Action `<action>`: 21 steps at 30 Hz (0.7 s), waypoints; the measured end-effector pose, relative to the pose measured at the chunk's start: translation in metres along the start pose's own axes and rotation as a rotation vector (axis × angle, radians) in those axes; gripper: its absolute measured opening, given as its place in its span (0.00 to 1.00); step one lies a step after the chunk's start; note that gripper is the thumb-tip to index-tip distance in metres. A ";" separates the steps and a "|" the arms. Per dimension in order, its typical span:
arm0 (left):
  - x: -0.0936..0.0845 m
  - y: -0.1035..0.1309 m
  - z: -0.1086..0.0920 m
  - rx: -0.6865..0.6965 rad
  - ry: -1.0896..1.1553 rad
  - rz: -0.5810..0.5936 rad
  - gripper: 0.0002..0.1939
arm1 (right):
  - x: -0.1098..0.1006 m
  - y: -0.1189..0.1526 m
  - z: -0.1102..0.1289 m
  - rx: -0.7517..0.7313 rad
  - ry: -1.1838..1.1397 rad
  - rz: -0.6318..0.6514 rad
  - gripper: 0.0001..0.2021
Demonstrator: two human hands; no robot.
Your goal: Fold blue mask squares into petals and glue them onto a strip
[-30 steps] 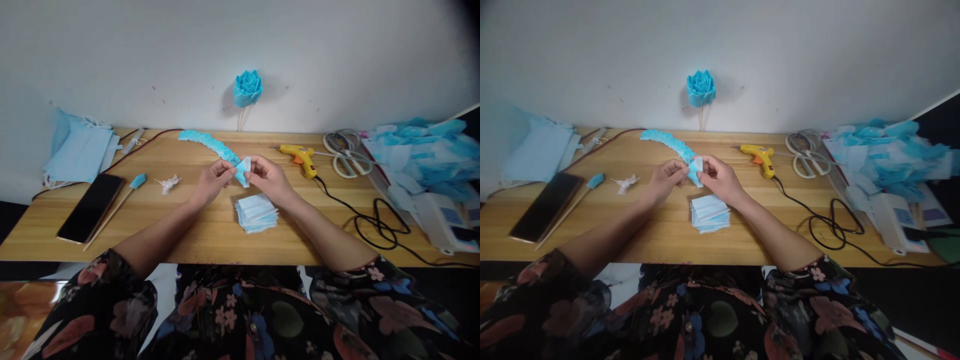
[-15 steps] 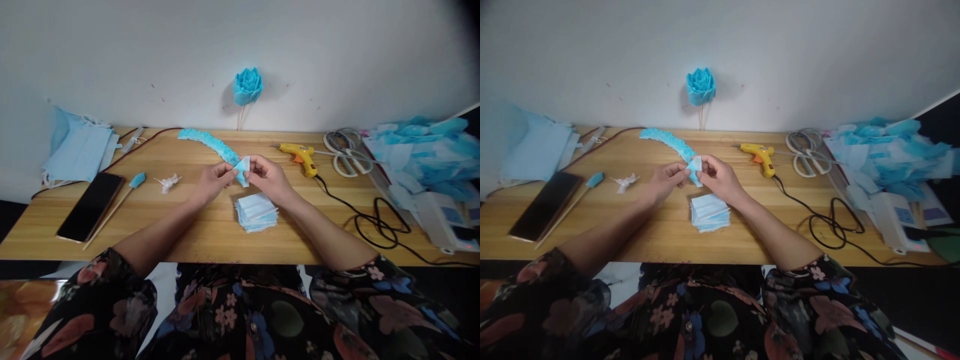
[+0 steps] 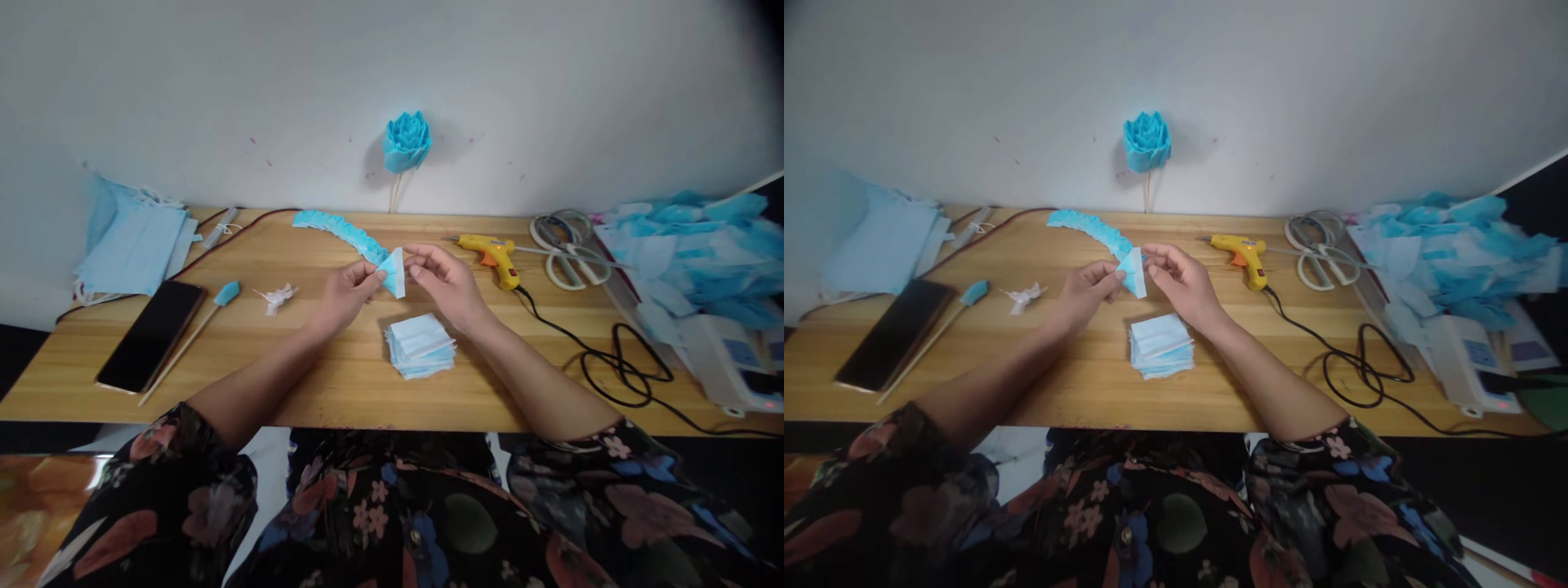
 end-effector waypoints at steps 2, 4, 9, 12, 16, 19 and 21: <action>0.000 0.000 0.000 0.007 0.004 -0.004 0.20 | 0.001 0.001 0.002 0.005 -0.006 0.009 0.18; 0.001 0.001 -0.001 0.012 -0.001 0.003 0.20 | 0.004 0.002 0.004 0.008 -0.005 0.035 0.20; 0.004 0.005 -0.005 0.016 -0.014 0.018 0.19 | 0.010 0.004 0.005 -0.012 0.050 0.077 0.22; 0.005 0.006 -0.007 0.026 -0.006 0.035 0.18 | 0.010 0.004 0.005 -0.028 0.077 0.079 0.21; 0.006 0.005 -0.004 0.028 0.022 0.047 0.16 | 0.009 0.004 0.005 -0.043 0.091 0.060 0.22; 0.005 0.002 0.001 0.009 0.055 0.028 0.18 | 0.009 0.003 0.005 -0.045 0.087 0.061 0.23; 0.004 0.000 0.003 -0.003 0.068 0.010 0.20 | 0.009 0.003 0.005 -0.043 0.084 0.066 0.24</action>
Point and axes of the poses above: each hand's wrist, its own y-axis away from the middle knuckle, its own x-axis out of the palm, z = x × y, the point moved 5 cm from there along -y, towards the middle knuckle, and after that the axes turned 12 degrees about -z, right-handed, at the moved point
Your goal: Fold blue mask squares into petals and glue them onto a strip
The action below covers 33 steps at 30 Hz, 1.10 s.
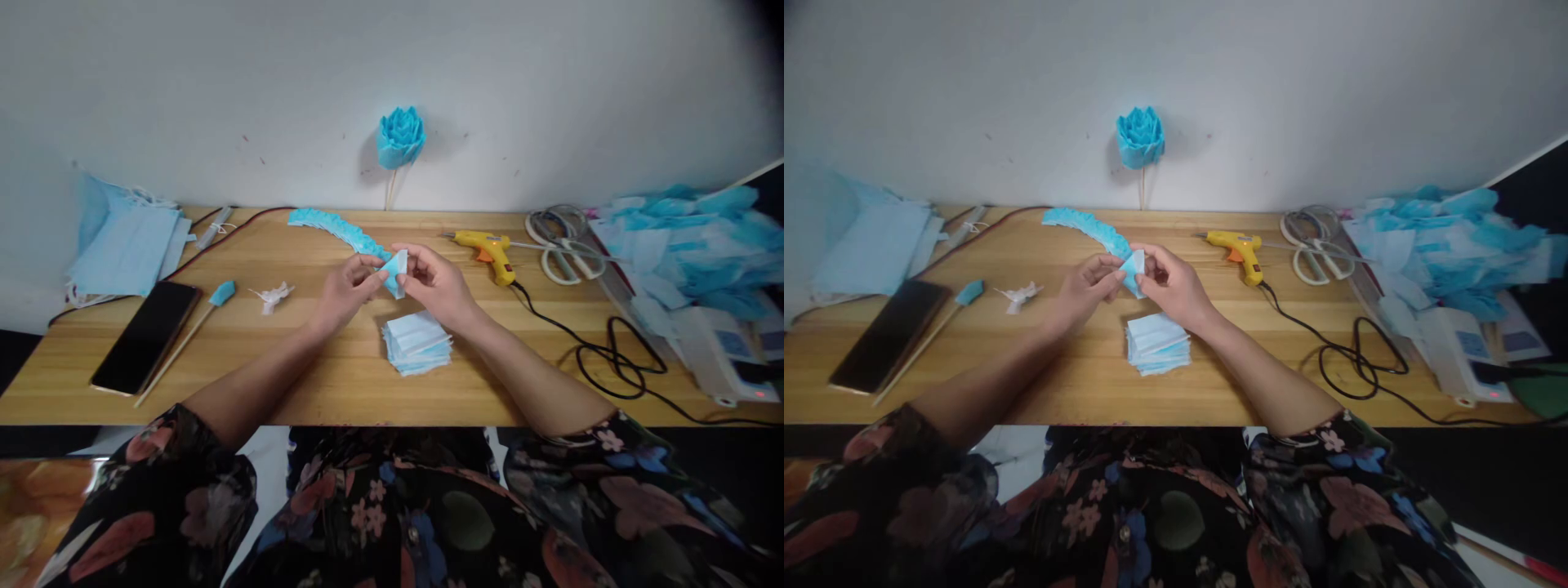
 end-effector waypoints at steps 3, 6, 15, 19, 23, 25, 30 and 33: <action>0.001 0.001 -0.002 0.004 -0.009 0.019 0.20 | 0.001 0.001 0.000 0.002 -0.006 0.006 0.24; 0.002 0.002 -0.005 0.012 -0.041 0.044 0.18 | 0.004 0.002 0.000 -0.010 -0.003 0.011 0.24; -0.010 -0.009 0.003 0.005 -0.028 -0.032 0.18 | -0.068 -0.028 0.028 -0.196 0.418 -0.181 0.18; -0.015 -0.012 0.004 -0.003 0.007 -0.085 0.17 | -0.132 -0.032 0.039 -0.119 0.896 -0.316 0.15; -0.014 -0.010 0.006 -0.011 0.029 -0.096 0.16 | -0.163 -0.018 0.022 0.143 1.311 -0.166 0.19; -0.013 -0.010 0.006 -0.012 0.041 -0.089 0.17 | -0.168 -0.011 0.008 0.253 1.363 -0.117 0.24; -0.012 -0.011 0.007 -0.032 0.072 -0.086 0.17 | -0.160 -0.010 -0.024 0.350 1.274 -0.080 0.25; -0.013 -0.012 0.007 -0.032 0.093 -0.082 0.17 | -0.157 -0.013 -0.031 0.386 1.229 -0.147 0.21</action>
Point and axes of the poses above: each hand's wrist, its own y-axis away from the middle knuckle, its own x-axis out of the palm, z = x × y, the point moved 5 cm from there along -y, towards the middle knuckle, and after that the axes turned 12 degrees about -z, right-handed, at the moved point
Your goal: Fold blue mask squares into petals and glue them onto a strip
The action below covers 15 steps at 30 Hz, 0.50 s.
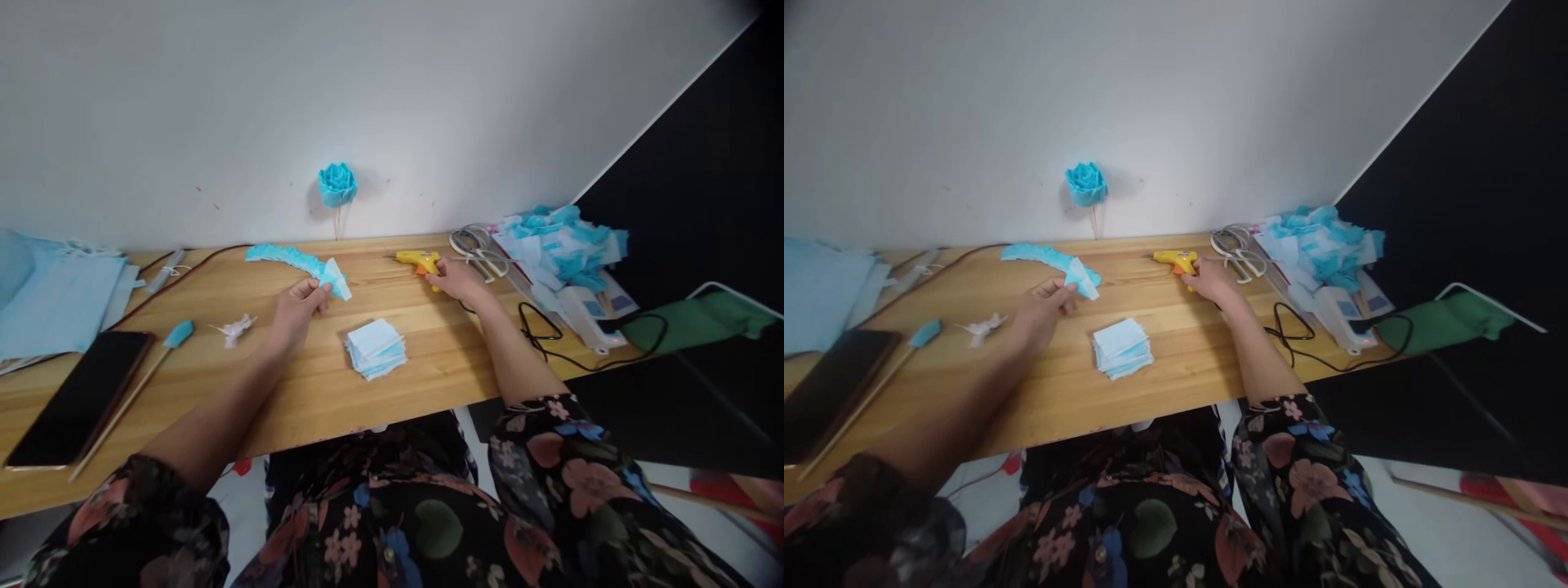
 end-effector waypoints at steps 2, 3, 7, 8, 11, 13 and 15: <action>-0.001 -0.001 0.001 -0.005 0.021 -0.002 0.17 | 0.002 0.001 0.000 0.039 -0.067 0.011 0.17; -0.001 -0.002 0.002 -0.008 0.032 -0.006 0.17 | 0.003 0.002 -0.001 0.054 -0.102 0.017 0.16; -0.002 -0.003 0.005 -0.034 0.068 -0.014 0.18 | -0.004 0.008 -0.004 0.052 -0.225 -0.058 0.18; -0.002 -0.003 0.006 -0.045 0.077 -0.013 0.18 | -0.009 0.009 -0.003 0.037 -0.304 -0.117 0.17; -0.001 -0.003 0.006 -0.064 0.108 -0.006 0.20 | -0.027 0.013 0.001 -0.009 -0.646 -0.235 0.16; 0.000 -0.003 0.005 -0.055 0.125 0.007 0.20 | -0.040 0.015 0.006 -0.028 -0.866 -0.233 0.15; 0.001 -0.003 0.004 -0.045 0.137 0.021 0.20 | -0.055 0.020 0.010 -0.001 -1.072 -0.224 0.14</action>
Point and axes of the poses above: each hand's wrist, its own y-axis away from the middle knuckle, its own x-axis out of the palm, z = x × y, the point moved 5 cm from there along -y, towards the middle knuckle, and after that the axes turned 12 degrees about -z, right-handed, at the moved point
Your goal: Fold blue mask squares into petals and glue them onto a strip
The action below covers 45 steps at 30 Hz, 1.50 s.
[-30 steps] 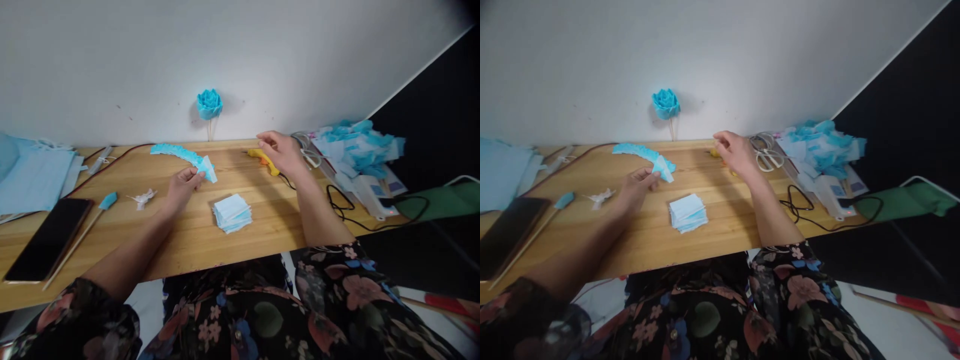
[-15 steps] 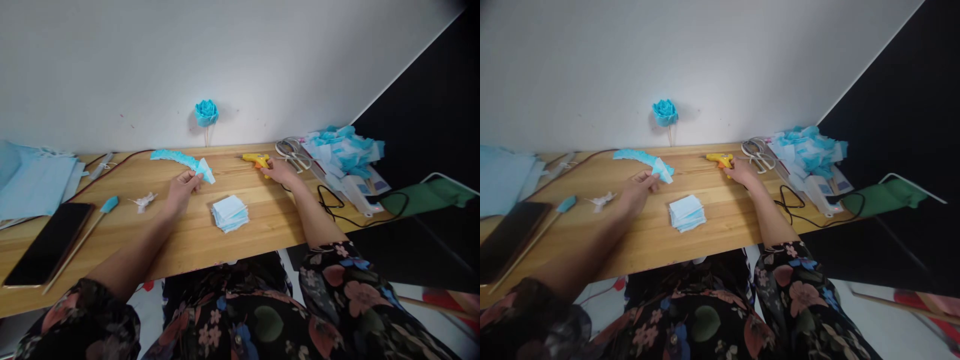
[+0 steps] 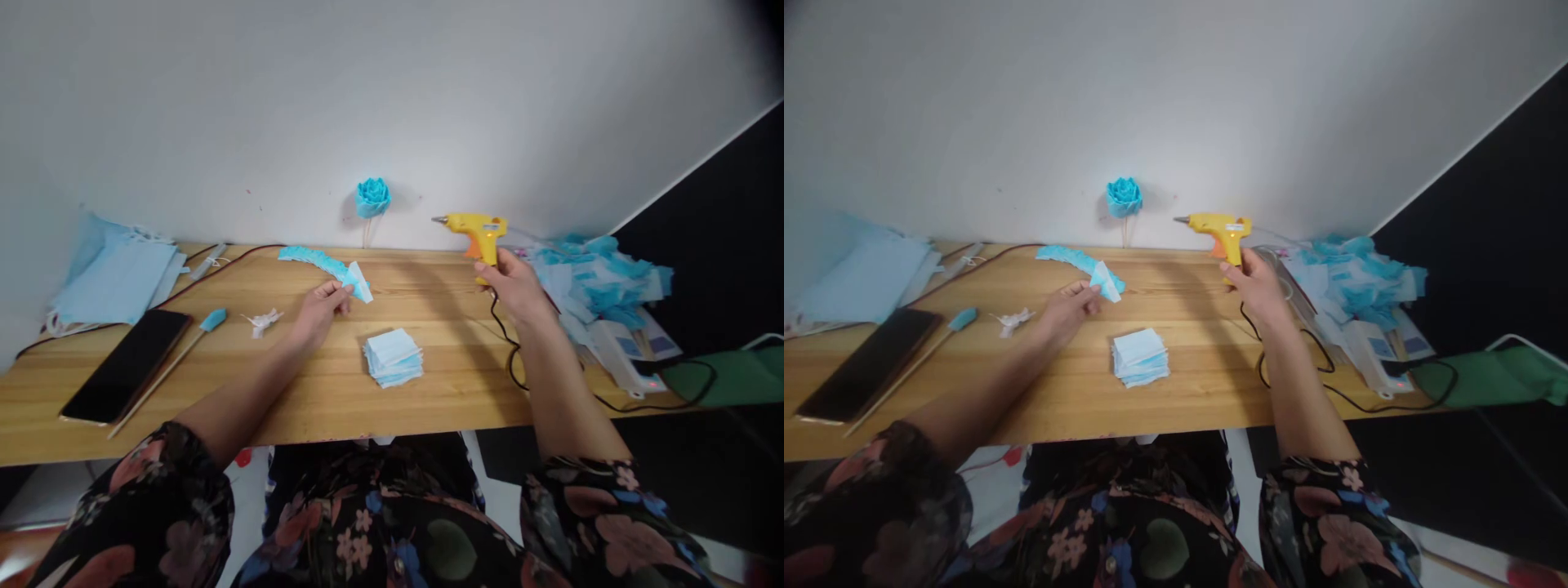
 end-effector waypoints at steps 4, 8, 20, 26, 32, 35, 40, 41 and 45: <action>0.001 0.001 0.000 -0.013 -0.001 0.020 0.21 | 0.001 0.007 0.021 0.159 -0.323 0.081 0.14; 0.001 0.001 -0.001 -0.029 -0.019 0.031 0.23 | 0.016 0.012 0.027 0.273 -0.397 0.248 0.15; 0.000 -0.002 0.003 -0.055 -0.050 0.074 0.26 | 0.072 0.035 -0.003 0.216 -0.418 0.330 0.23; 0.000 -0.002 0.003 -0.097 -0.064 0.063 0.27 | 0.083 0.049 -0.011 0.183 -0.412 0.460 0.22; -0.002 -0.003 0.008 -0.098 -0.085 0.060 0.25 | 0.087 0.057 -0.006 0.148 -0.258 0.567 0.32; -0.002 -0.003 0.008 -0.097 -0.078 0.074 0.26 | 0.088 0.059 -0.004 0.128 -0.237 0.562 0.32; -0.001 -0.001 0.005 -0.102 -0.101 0.073 0.25 | 0.089 0.060 -0.004 0.085 -0.225 0.555 0.32; -0.001 -0.001 0.005 -0.104 -0.116 0.069 0.24 | 0.090 0.060 -0.003 0.077 -0.228 0.557 0.31; 0.000 0.000 0.005 -0.103 -0.139 0.068 0.23 | 0.091 0.062 -0.003 0.079 -0.256 0.546 0.30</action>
Point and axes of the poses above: each hand's wrist, its own y-axis away from the middle knuckle, its own x-axis out of the palm, z = x × y, the point moved 5 cm from there along -y, towards the middle knuckle, and after that the axes turned 12 degrees about -z, right-handed, at the moved point
